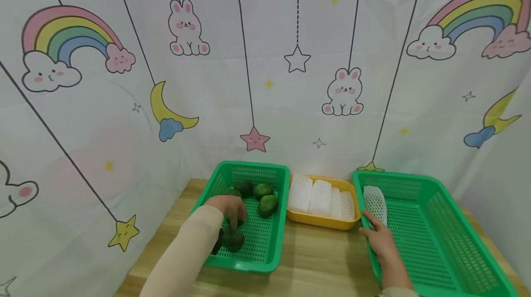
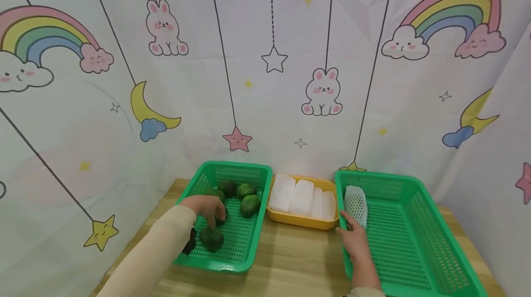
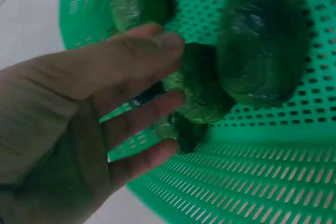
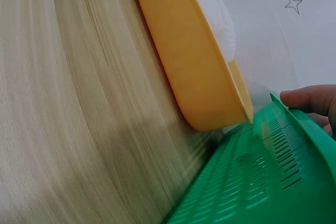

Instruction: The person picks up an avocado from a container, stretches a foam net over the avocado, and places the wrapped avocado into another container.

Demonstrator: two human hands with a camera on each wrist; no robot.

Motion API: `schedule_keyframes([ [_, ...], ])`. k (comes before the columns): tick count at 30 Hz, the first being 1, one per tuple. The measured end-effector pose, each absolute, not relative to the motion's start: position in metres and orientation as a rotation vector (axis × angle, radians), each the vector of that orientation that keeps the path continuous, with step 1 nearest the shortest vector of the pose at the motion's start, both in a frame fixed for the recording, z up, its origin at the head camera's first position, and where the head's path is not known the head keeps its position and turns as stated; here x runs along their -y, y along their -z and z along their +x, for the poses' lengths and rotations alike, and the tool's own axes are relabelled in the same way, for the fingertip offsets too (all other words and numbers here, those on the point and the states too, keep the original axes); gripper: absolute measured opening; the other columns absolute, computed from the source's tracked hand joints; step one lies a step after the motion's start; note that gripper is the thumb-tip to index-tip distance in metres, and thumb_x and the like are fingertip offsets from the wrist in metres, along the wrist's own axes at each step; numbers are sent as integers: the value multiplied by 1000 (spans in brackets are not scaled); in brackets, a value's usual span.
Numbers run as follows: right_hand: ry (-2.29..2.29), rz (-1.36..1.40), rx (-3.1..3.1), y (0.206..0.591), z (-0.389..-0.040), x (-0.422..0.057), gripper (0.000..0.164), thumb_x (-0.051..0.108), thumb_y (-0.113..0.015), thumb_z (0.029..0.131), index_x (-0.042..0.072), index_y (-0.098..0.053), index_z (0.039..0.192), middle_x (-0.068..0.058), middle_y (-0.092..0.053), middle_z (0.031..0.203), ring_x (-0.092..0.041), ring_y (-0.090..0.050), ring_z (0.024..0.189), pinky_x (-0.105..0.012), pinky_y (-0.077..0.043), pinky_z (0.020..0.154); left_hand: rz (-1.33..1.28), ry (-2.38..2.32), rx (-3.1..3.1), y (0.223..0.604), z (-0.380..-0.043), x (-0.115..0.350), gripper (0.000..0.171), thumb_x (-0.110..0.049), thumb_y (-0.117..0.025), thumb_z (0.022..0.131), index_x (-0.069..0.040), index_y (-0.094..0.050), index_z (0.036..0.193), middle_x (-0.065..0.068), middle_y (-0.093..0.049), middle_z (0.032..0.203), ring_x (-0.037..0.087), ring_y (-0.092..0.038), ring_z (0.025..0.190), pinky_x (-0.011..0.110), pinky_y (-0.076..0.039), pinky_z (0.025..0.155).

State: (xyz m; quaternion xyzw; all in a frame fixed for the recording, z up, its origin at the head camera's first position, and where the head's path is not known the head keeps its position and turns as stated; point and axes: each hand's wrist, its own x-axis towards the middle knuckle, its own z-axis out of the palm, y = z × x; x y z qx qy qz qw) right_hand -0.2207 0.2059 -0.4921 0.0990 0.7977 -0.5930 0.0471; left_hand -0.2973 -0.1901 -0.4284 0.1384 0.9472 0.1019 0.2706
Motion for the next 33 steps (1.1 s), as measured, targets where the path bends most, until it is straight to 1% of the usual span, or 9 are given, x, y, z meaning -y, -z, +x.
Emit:
schedule_keyframes([
  [3, 1807, 316, -2425, 493, -222, -207, 58, 7, -48, 93, 4, -25, 146, -26, -8, 149, -45, -5, 134, -60, -11, 104, 352, -204, -2508, 435, -294, 192, 39, -6, -75, 76, -25, -66, 109, -3, -61, 113, 21, -54, 108, 38, -48, 83],
  [6, 1796, 332, -2413, 494, -223, -207, 58, 9, -51, 93, 6, -26, 146, -26, -9, 149, -46, -5, 134, -61, -11, 103, 330, -77, -2491, 439, -292, 193, 45, -8, -77, 75, -23, -64, 115, -4, -59, 115, 22, -51, 112, 39, -46, 86],
  [11, 1820, 355, -2380, 497, -224, -204, 58, 9, -52, 93, 7, -27, 146, -25, -11, 149, -45, -7, 134, -61, -12, 103, 294, 47, -2484, 445, -291, 197, 43, -12, -79, 73, -24, -66, 113, -5, -59, 112, 24, -50, 113, 39, -46, 87],
  [13, 1837, 352, -2369, 497, -224, -203, 58, 8, -51, 93, 8, -27, 146, -25, -10, 149, -45, -7, 134, -61, -12, 103, 264, 31, -2503, 447, -289, 198, 44, -12, -81, 71, -24, -67, 111, -4, -59, 112, 25, -49, 113, 41, -45, 88],
  [17, 1846, 349, -2376, 497, -223, -203, 58, 8, -50, 93, 7, -26, 146, -26, -11, 149, -45, -7, 134, -61, -12, 103, 276, 47, -2520, 452, -284, 199, 47, -14, -83, 68, -24, -67, 111, -2, -58, 116, 28, -49, 114, 42, -44, 89],
  [22, 1850, 375, -2379, 499, -220, -205, 58, 7, -51, 92, 7, -28, 145, -26, -13, 149, -46, -10, 134, -60, -13, 103, 344, 131, -2496, 455, -281, 199, 45, -19, -80, 72, -24, -65, 114, -2, -57, 120, 27, -49, 116, 42, -45, 88],
  [27, 1862, 385, -2383, 500, -221, -207, 58, 8, -52, 92, 6, -29, 145, -27, -14, 148, -45, -11, 134, -60, -13, 103, 327, 14, -2553, 450, -284, 198, 39, -24, -80, 73, -23, -66, 110, 0, -58, 116, 28, -52, 109, 45, -47, 83],
  [30, 1867, 380, -2396, 499, -222, -209, 58, 7, -51, 92, 5, -29, 145, -28, -15, 147, -44, -12, 134, -59, -14, 104, 337, -142, -2604, 443, -288, 194, 42, -27, -80, 73, -22, -65, 113, 2, -57, 117, 29, -53, 108, 48, -46, 81],
  [33, 1881, 377, -2401, 499, -222, -211, 57, 6, -50, 92, 4, -29, 144, -29, -15, 147, -43, -12, 134, -57, -15, 105, 407, -327, -2614, 436, -291, 187, 47, -26, -78, 76, -19, -60, 119, 5, -55, 119, 29, -51, 109, 48, -45, 82],
])
